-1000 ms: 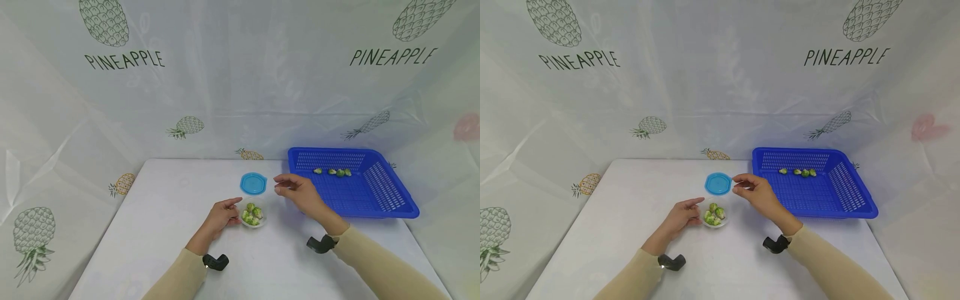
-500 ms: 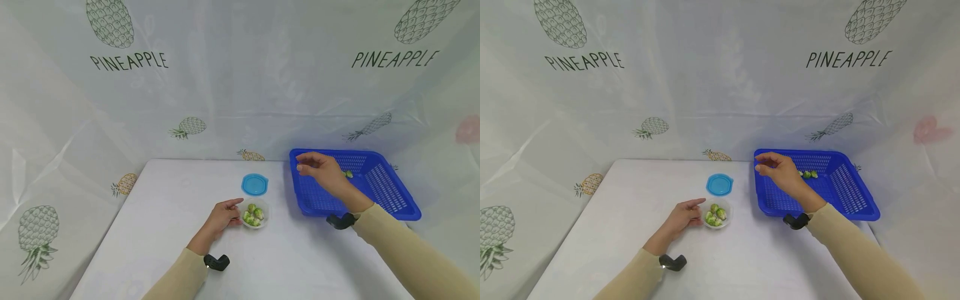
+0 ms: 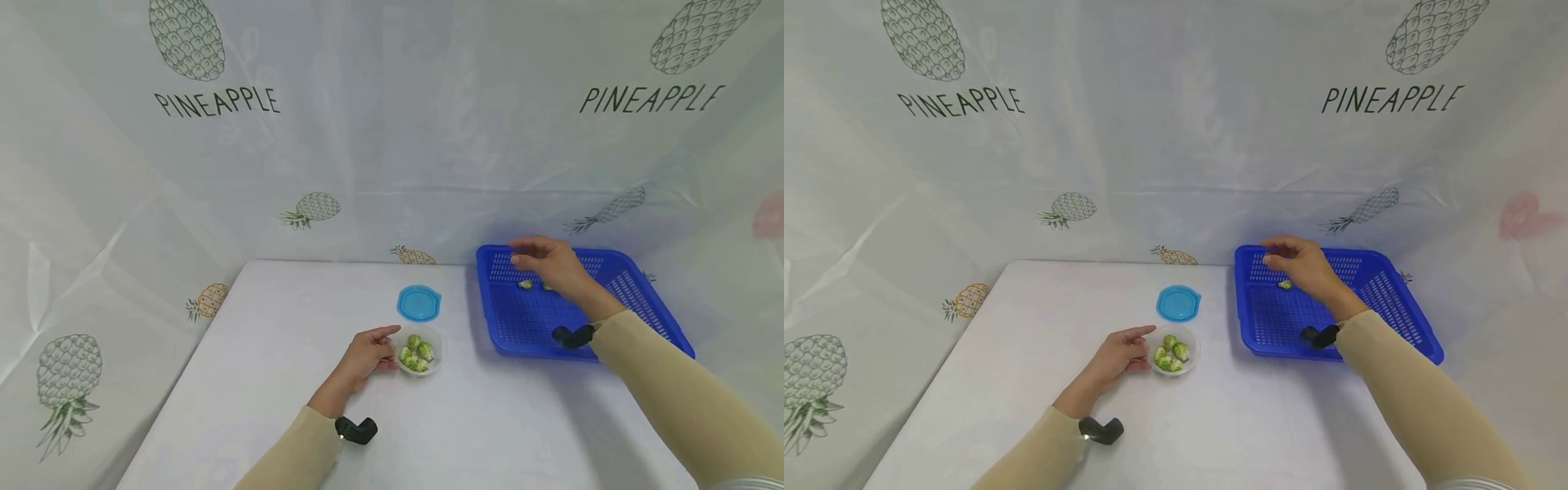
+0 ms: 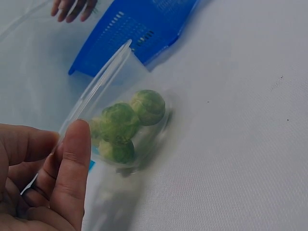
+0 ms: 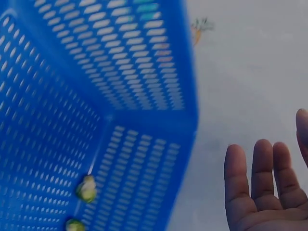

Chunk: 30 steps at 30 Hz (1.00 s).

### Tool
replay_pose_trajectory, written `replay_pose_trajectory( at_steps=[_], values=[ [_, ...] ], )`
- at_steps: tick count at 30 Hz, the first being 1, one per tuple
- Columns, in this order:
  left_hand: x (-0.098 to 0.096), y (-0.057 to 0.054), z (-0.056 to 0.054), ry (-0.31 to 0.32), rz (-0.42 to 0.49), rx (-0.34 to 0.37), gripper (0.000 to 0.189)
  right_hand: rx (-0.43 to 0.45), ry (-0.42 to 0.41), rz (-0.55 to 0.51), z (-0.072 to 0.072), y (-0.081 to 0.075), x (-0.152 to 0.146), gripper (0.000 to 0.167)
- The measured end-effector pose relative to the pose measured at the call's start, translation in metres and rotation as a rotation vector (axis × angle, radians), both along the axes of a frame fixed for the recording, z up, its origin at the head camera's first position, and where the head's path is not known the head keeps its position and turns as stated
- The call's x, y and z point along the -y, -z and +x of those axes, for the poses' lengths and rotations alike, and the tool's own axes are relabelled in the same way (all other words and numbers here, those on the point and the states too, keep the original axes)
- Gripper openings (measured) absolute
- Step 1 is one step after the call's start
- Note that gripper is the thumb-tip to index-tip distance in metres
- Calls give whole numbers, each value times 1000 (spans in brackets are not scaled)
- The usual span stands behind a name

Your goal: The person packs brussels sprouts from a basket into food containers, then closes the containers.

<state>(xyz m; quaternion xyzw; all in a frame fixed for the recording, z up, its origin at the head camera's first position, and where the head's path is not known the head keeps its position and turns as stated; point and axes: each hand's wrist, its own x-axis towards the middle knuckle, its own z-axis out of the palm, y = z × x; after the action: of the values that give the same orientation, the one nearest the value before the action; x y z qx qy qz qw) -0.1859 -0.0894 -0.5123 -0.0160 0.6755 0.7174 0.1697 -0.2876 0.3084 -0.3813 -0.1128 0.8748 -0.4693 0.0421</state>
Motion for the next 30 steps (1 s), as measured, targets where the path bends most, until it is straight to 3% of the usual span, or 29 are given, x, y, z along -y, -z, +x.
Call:
replay_pose_trajectory(
  at_steps=[17, 24, 30],
  values=[
    [-1, 1, 3, -5, -9, 4, 52, 55, -27, 128, -38, 42, -35, 52],
    [-2, 2, 2, -4, -2, 3, 54, 91, -76, 251, -48, 57, -48, 51],
    [-1, 0, 1, -4, -13, 11, 55, 86, -94, 295, -54, 68, -54, 47]
  ],
)
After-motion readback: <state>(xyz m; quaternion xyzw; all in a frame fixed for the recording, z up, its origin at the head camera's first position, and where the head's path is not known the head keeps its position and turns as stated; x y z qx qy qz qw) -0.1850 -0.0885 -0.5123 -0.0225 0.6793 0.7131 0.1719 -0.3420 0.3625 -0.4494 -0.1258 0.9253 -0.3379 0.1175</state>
